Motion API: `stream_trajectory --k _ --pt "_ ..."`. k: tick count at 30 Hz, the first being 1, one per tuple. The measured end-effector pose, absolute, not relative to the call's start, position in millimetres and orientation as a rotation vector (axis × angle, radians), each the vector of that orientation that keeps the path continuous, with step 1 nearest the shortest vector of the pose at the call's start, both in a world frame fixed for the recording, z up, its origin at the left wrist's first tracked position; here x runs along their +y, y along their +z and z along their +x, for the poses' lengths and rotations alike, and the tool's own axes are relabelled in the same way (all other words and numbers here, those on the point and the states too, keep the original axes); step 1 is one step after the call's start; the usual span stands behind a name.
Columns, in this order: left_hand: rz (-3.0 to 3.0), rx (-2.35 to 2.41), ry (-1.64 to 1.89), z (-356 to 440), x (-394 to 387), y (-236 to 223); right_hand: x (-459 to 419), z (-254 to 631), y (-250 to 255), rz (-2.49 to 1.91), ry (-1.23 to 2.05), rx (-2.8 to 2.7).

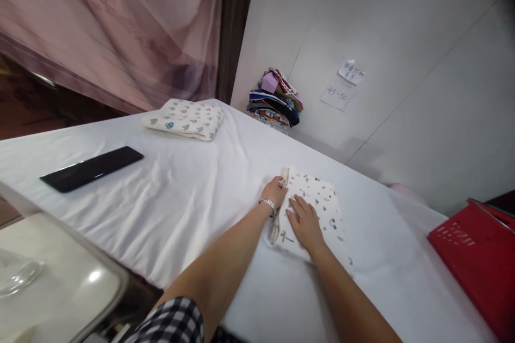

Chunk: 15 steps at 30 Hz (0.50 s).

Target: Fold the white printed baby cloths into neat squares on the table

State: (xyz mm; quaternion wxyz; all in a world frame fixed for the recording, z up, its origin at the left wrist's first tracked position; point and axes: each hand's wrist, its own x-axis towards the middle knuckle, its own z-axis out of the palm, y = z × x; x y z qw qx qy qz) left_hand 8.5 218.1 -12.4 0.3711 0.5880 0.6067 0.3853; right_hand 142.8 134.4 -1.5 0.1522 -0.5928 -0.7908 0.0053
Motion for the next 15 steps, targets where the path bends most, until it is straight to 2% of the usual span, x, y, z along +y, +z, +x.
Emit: stream_trajectory --k 15 --pt "1.636 1.547 0.871 6.5 217.8 -13.2 134.3 141.9 -1.2 -1.695 0.025 -2.277"
